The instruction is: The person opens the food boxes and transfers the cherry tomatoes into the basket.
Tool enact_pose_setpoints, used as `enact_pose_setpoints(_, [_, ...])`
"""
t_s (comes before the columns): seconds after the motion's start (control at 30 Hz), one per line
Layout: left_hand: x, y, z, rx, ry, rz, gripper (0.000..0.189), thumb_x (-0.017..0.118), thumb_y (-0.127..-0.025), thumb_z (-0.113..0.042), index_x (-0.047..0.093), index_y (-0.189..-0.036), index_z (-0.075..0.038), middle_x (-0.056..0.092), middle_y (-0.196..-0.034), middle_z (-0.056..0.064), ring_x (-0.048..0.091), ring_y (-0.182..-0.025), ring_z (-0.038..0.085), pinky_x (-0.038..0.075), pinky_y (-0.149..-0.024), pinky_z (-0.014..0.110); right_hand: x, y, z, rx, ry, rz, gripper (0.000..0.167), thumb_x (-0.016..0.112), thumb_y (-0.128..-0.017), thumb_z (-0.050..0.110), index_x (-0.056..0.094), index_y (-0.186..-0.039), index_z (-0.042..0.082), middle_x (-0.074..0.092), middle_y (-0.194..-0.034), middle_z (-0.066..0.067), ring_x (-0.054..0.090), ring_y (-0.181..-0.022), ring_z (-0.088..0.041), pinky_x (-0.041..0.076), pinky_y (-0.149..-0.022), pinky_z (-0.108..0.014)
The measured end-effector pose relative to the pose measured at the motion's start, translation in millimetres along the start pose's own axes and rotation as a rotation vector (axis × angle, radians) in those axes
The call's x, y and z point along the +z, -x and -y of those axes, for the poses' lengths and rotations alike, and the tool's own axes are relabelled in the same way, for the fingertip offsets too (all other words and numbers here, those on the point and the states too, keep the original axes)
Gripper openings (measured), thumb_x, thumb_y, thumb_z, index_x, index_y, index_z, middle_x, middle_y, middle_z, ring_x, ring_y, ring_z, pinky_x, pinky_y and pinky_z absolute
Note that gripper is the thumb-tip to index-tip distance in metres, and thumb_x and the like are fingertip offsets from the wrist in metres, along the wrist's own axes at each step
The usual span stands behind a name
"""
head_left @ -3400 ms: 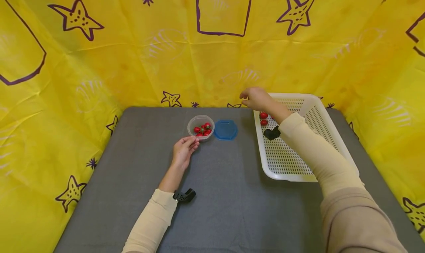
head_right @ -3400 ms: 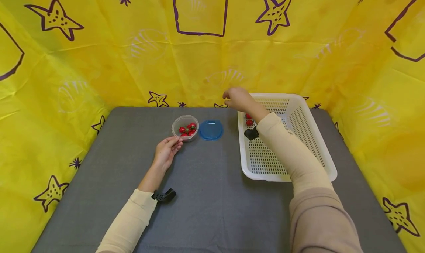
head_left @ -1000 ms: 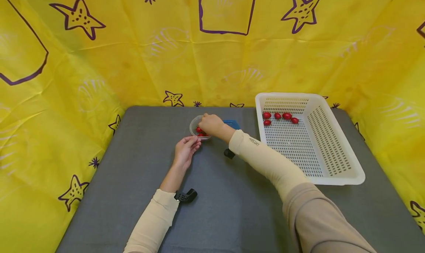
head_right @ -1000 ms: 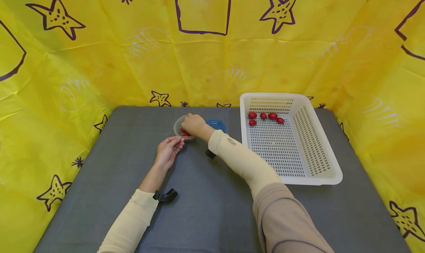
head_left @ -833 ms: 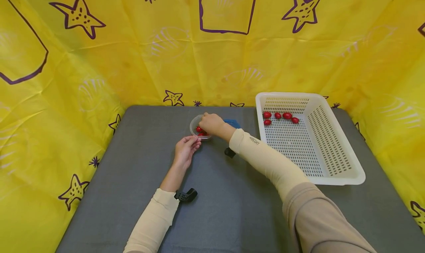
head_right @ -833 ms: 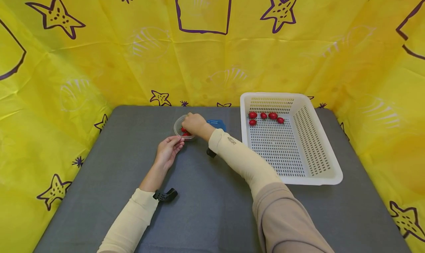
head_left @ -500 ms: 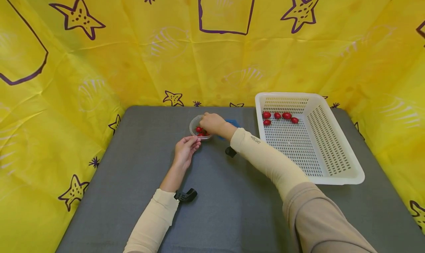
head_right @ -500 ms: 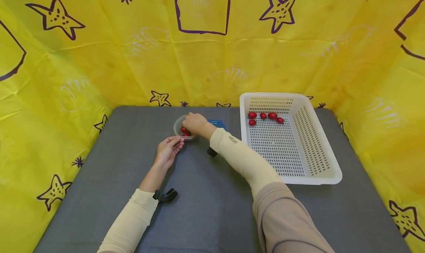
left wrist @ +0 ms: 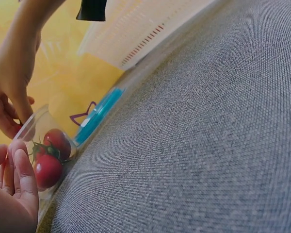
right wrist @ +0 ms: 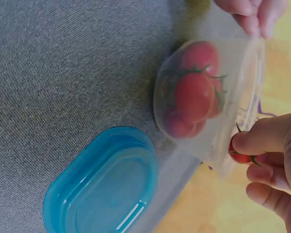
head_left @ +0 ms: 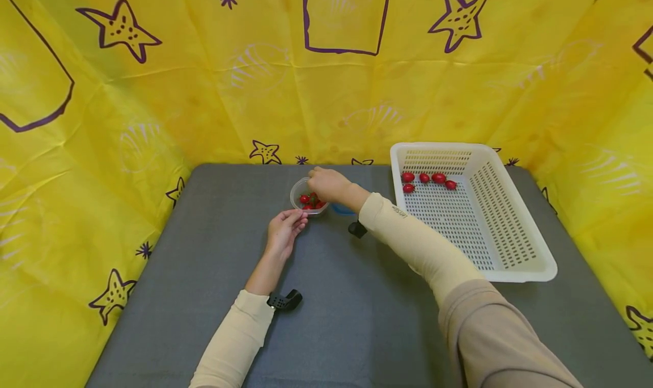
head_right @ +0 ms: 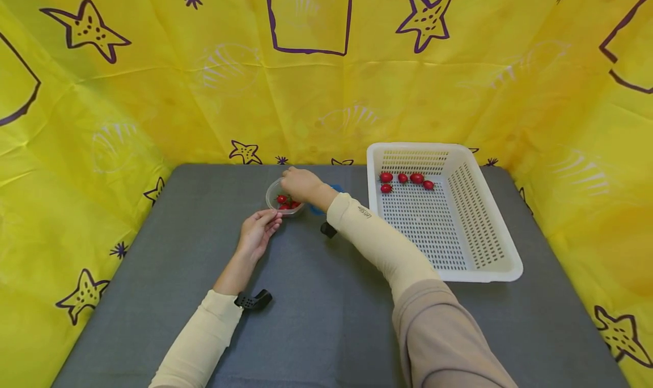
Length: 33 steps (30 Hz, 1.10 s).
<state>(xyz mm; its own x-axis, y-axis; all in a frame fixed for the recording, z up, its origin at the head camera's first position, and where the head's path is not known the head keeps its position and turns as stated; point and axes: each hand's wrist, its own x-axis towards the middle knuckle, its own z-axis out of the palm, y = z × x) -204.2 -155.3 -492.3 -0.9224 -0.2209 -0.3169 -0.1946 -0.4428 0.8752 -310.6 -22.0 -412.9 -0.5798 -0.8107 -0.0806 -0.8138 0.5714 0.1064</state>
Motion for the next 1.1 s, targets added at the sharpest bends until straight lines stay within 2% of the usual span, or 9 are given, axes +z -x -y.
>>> enact_pose_setpoints(0.13, [-0.2,0.0,0.0,-0.003,-0.004,0.003,0.005,0.061,-0.095,-0.008,0.058,-0.092,-0.004,0.07,-0.071,-0.005,0.066,-0.065,0.005,0.055,-0.065,0.018,-4,5.7,-7,-0.002,-0.115,-0.041,0.021,0.063,-0.09,0.005,0.071,-0.108,0.002,0.065,-0.109,-0.012,0.059,-0.102,-0.026,0.052,-0.093,-0.032])
enact_pose_setpoints(0.23, [-0.8,-0.1,0.3,-0.009,-0.004,0.005,0.006,0.062,-0.095,-0.008,0.059,-0.094,-0.004,0.07,-0.071,-0.005,0.066,-0.065,0.006,0.055,-0.065,0.018,-7,11.2,-13,0.009,-0.251,-0.072,0.023,0.065,-0.088,0.005,0.07,-0.11,0.0,0.065,-0.107,-0.014,0.06,-0.098,-0.027,0.052,-0.092,-0.034])
enact_pose_setpoints(0.4, [-0.2,0.5,-1.4,-0.01,-0.011,0.006,0.005,0.06,-0.096,-0.008,0.058,-0.096,-0.003,0.07,-0.071,-0.005,0.065,-0.065,0.006,0.055,-0.066,0.019,-17,22.3,-23,0.033,-0.409,-0.094,0.027,0.064,-0.089,0.005,0.068,-0.114,-0.002,0.065,-0.112,-0.016,0.061,-0.102,-0.029,0.053,-0.092,-0.038])
enact_pose_setpoints(0.67, [0.7,-0.1,-2.6,-0.011,-0.007,0.005,0.006,0.06,-0.095,-0.006,0.057,-0.098,-0.002,0.07,-0.071,-0.005,0.066,-0.065,0.005,0.055,-0.067,0.019,-31,40.5,-41,0.075,-0.517,-0.149,0.024,0.065,-0.091,0.008,0.069,-0.114,0.001,0.064,-0.106,-0.016,0.06,-0.091,-0.026,0.053,-0.083,-0.038])
enact_pose_setpoints(0.87, [1.8,-0.8,-2.2,-0.019,-0.005,-0.007,0.004,0.061,-0.095,-0.007,0.058,-0.094,-0.004,0.07,-0.072,-0.004,0.066,-0.064,0.006,0.056,-0.068,0.02,-38,56.0,-57,0.112,-0.596,-0.208,0.026,0.066,-0.088,0.004,0.068,-0.114,-0.002,0.065,-0.107,-0.019,0.062,-0.092,-0.03,0.053,-0.083,-0.04])
enact_pose_setpoints(1.1, [2.0,0.8,-2.5,-0.014,-0.012,-0.004,0.006,0.059,-0.096,-0.008,0.059,-0.092,-0.005,0.071,-0.072,-0.004,0.066,-0.065,0.006,0.056,-0.068,0.02,-43,77.9,-73,0.143,-0.627,-0.305,0.025,0.068,-0.086,0.002,0.068,-0.11,-0.004,0.067,-0.105,-0.02,0.063,-0.091,-0.032,0.054,-0.082,-0.043])
